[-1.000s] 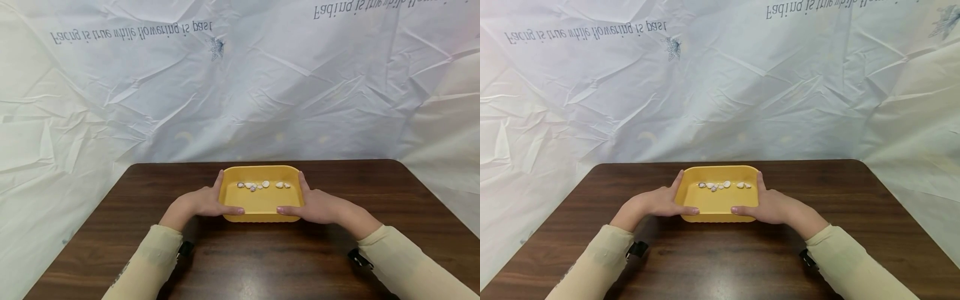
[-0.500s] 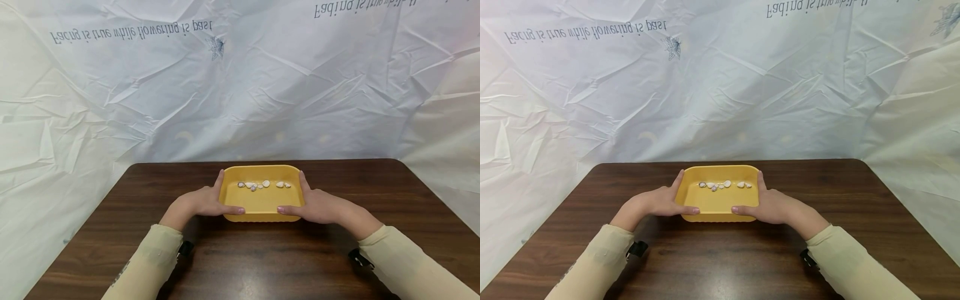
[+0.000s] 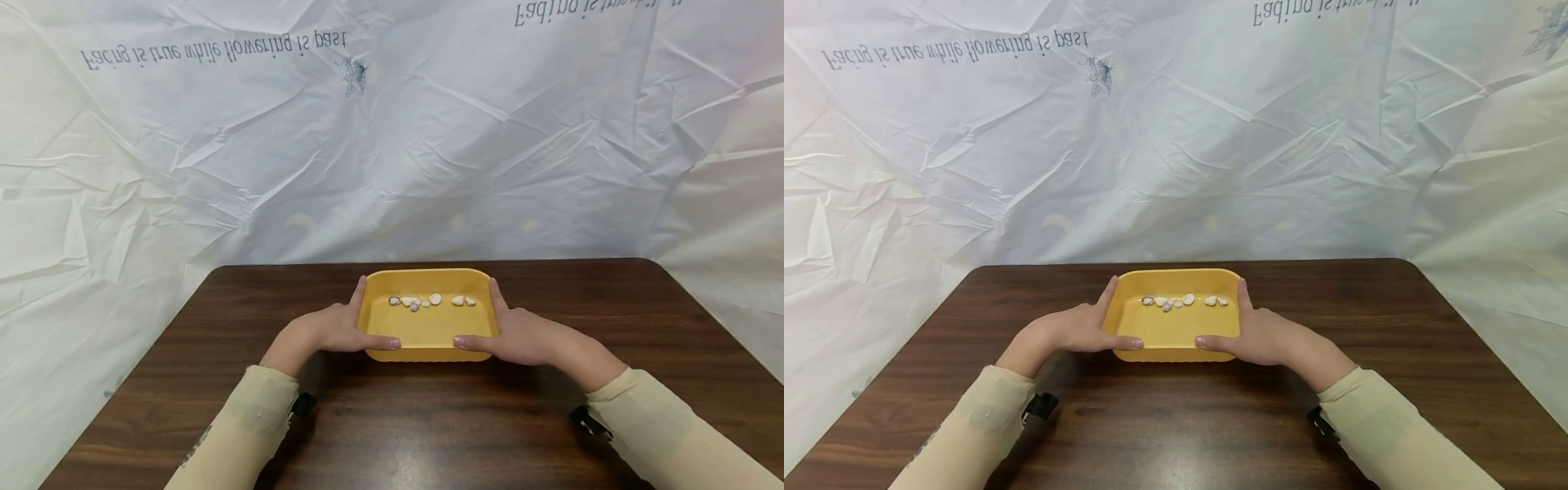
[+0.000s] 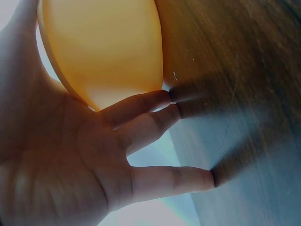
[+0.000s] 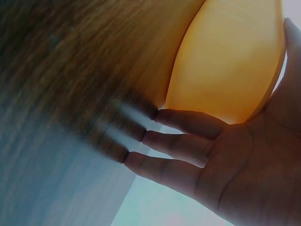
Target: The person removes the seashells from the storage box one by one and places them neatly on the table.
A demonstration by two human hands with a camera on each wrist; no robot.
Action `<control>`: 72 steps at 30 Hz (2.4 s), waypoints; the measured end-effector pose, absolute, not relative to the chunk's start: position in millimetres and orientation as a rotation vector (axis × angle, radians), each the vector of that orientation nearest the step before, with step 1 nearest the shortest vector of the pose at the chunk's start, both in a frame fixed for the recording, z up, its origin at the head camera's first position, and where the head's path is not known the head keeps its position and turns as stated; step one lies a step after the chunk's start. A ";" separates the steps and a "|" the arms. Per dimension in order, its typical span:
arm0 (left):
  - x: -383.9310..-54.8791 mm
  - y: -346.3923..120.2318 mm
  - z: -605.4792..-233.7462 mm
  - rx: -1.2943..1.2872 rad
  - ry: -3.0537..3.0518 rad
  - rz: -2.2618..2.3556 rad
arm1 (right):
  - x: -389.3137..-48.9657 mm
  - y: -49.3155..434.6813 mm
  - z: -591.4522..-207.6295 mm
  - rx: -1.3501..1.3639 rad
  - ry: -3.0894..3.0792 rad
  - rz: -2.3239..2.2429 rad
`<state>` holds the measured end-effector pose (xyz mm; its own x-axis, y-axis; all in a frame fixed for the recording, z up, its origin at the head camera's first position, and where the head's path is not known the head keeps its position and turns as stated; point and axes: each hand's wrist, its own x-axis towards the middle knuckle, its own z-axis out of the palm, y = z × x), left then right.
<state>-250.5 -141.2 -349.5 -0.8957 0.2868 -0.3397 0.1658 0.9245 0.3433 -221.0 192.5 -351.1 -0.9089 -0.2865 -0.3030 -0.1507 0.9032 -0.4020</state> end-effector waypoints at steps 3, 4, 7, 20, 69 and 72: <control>-250.7 -141.1 -348.5 0.326 2.694 0.432 | -220.8 192.8 -350.1 -0.325 2.710 -0.534; -250.4 -141.0 -348.1 0.324 2.694 0.429 | -220.7 192.7 -350.2 -0.326 2.712 -0.534; -249.9 -140.9 -346.9 0.320 2.696 0.425 | -220.6 192.7 -350.0 -0.325 2.713 -0.534; -249.3 -140.3 -344.0 0.308 2.689 0.439 | -220.4 192.1 -349.6 -0.318 2.710 -0.539; -248.1 -140.6 -349.9 0.273 2.682 0.464 | -240.5 152.0 -318.8 -0.558 2.605 -0.518; -246.9 -140.6 -348.6 0.272 2.680 0.467 | -242.3 146.5 -323.1 -0.526 2.616 -0.448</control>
<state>-246.9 -140.6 -348.6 -0.8990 0.2549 -0.3561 0.1195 0.9251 0.3603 -242.3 146.5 -323.1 -0.8345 -0.4280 -0.3471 -0.2882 0.8758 -0.3872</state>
